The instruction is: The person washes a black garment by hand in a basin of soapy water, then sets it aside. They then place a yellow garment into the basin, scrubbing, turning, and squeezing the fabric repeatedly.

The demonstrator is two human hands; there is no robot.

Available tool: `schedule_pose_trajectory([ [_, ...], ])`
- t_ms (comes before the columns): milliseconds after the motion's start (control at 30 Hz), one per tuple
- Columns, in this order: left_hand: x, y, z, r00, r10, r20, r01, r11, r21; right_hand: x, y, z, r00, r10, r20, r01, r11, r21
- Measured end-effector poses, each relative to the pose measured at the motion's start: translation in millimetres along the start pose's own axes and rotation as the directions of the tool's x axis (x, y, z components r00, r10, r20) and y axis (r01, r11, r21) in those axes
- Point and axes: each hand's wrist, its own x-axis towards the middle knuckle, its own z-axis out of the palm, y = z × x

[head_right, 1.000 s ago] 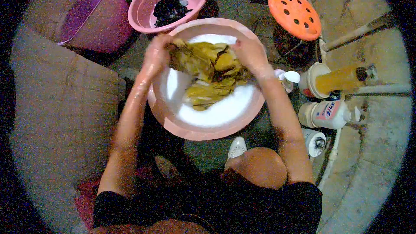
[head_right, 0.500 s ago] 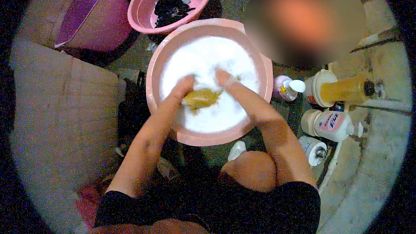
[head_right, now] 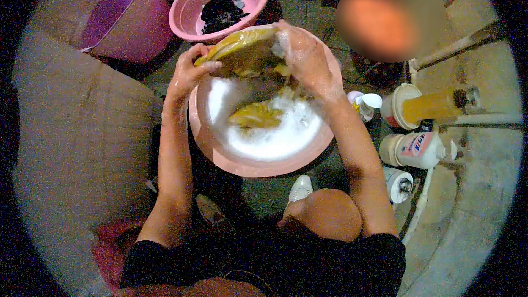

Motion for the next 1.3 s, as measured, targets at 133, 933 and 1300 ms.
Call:
schedule_pose_trajectory([
  [133, 5, -4, 10, 0.998, 0.051, -0.039, -0.056, 0.991, -0.124, 8, -15, -21, 0.993, 0.048, -0.104, -0.053, 0.998, -0.040],
  [933, -44, -84, 158, 0.803, -0.595, 0.026, 0.162, 0.176, -0.971, -42, 23, 111, 0.952, -0.095, 0.291, 0.125, 0.988, -0.086],
  [1300, -46, 0, 144, 0.740, -0.667, 0.089, 0.284, 0.190, -0.940, -34, 9, 113, 0.804, 0.307, 0.509, -0.049, 0.887, -0.458],
])
